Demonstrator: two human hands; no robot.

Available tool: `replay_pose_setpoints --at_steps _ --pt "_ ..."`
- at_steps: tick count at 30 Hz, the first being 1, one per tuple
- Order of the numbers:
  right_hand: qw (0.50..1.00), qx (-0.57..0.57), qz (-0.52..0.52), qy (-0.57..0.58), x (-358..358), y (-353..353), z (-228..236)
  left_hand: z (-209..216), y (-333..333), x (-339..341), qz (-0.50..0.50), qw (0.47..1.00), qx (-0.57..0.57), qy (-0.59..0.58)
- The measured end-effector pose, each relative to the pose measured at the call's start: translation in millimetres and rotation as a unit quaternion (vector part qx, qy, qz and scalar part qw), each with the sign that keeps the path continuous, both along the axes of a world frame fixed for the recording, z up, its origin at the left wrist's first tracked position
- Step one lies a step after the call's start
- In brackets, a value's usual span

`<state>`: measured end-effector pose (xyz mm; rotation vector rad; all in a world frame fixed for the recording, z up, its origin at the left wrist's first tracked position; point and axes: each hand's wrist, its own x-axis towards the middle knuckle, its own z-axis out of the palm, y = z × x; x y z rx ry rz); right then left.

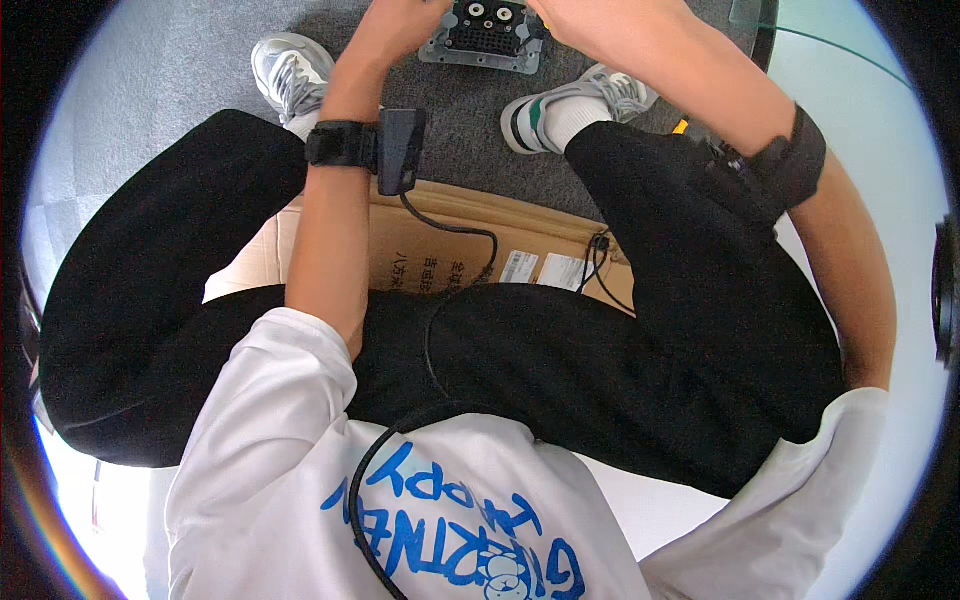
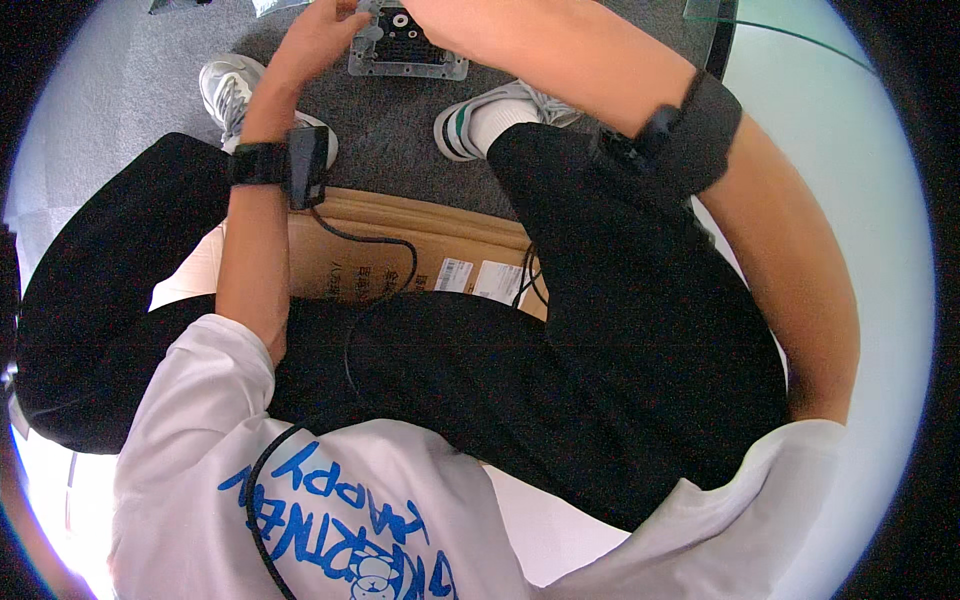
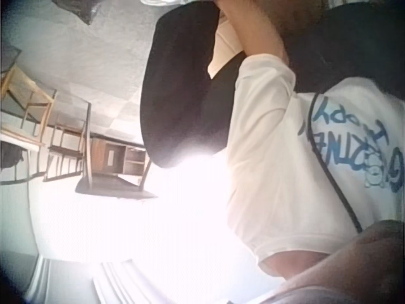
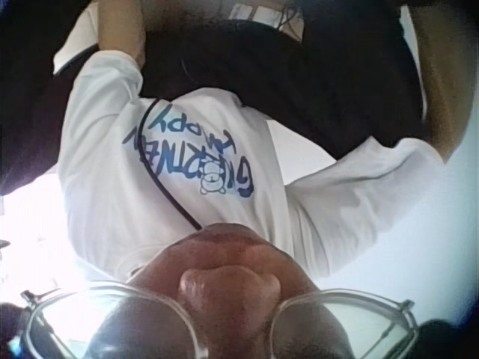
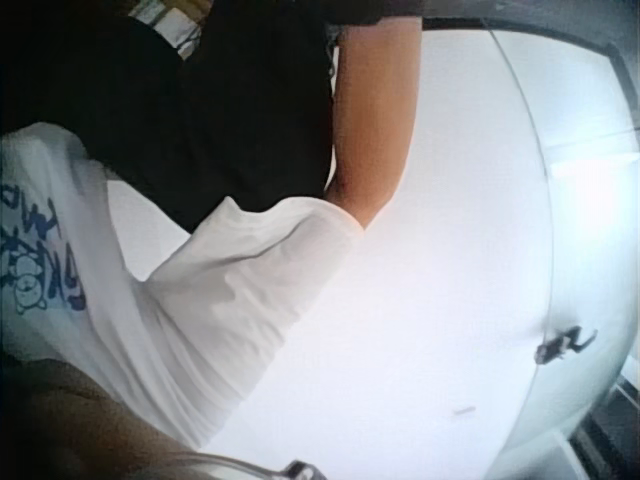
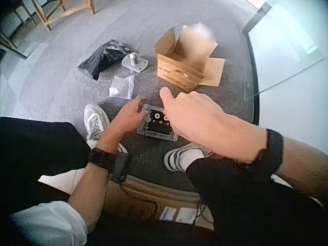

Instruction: The person sits on the floor and assembles a small electronic device by inserting screws into a plastic housing and tightening them with a screwdriver. The person handles screws, a plastic housing, and a screwdriver throughout the clip.

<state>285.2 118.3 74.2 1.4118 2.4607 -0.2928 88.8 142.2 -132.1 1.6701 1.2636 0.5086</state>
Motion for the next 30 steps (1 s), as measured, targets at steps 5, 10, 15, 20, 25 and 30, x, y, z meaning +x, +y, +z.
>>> replay_pose_setpoints --at_steps 5,10,15,20,25,30 --pt "0.997 0.055 -0.024 0.042 10.2 -19.0 -9.4 69.2 -4.4 26.7 -0.15 0.945 -0.074 -0.282" --pt "0.998 -0.001 -0.029 0.053 17.6 -33.8 1.6 85.1 -33.0 59.5 -0.16 0.932 -0.086 -0.313" --pt "0.999 0.014 -0.016 0.039 22.3 -35.9 13.1 73.5 -49.3 75.9 -0.153 0.935 0.05 -0.316" --pt "0.998 0.044 -0.037 0.037 32.8 -35.7 -0.6 68.1 -39.9 71.8 -0.093 0.956 -0.035 -0.275" --pt "0.983 0.105 0.086 0.122 44.0 -33.0 -5.3 78.7 -34.4 59.8 -0.121 0.946 -0.123 -0.275" --pt "0.997 0.052 0.04 0.036 43.5 -30.6 -0.9 76.2 -46.9 64.9 -0.125 0.958 -0.007 -0.257"
